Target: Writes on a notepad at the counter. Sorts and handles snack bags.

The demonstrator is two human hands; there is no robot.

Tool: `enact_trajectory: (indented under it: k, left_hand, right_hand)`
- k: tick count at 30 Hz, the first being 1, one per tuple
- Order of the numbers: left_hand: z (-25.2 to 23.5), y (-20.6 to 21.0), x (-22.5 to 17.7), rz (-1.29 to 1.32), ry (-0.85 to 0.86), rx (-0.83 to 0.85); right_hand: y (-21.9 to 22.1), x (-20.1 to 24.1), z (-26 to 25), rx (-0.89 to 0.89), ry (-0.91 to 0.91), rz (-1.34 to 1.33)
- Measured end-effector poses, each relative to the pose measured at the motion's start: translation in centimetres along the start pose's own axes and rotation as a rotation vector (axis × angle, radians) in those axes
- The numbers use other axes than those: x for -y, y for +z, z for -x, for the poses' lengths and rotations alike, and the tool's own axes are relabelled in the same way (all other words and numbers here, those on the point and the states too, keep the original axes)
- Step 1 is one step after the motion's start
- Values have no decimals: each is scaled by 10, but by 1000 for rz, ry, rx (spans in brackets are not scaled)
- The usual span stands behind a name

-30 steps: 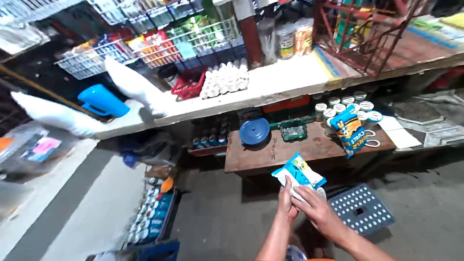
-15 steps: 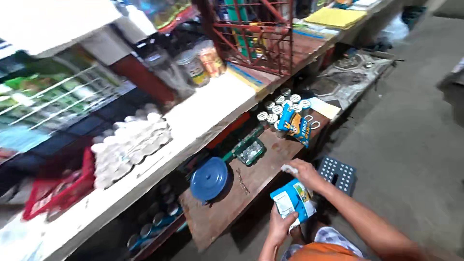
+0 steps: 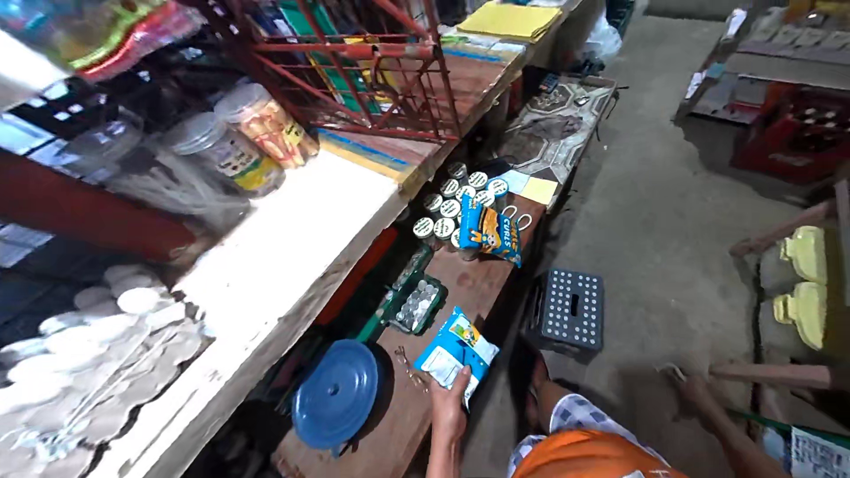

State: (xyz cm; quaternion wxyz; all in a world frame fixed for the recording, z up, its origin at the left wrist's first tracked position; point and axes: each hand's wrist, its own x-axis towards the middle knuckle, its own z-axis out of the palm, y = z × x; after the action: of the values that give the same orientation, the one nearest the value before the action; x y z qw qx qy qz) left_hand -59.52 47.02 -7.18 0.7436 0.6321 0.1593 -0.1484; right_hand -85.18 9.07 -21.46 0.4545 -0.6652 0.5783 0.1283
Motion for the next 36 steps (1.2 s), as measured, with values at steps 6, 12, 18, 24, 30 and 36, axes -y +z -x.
enact_trajectory:
  k: [6,12,18,24,30,36]
  left_hand:
    - [-15,39,12,-29,-54,147]
    - [-31,67,30,-84,-78,262]
    - [-33,113,39,-108,-157,347]
    - [-50,170,40,-90,-139,350]
    - [-67,287,77,-149,-151,368]
    - [-93,414,136,-299,-159,254]
  right_hand:
    - [12,-70,7,26,163,1]
    - [20,-41,-8,22,74,-73]
    - [5,-12,-21,67,12,-46]
    - [-37,-29,-65,115,59,-13]
    - [-115,-22,-138,92,99,-69]
    - [-208,-44,-219,115,126,-127]
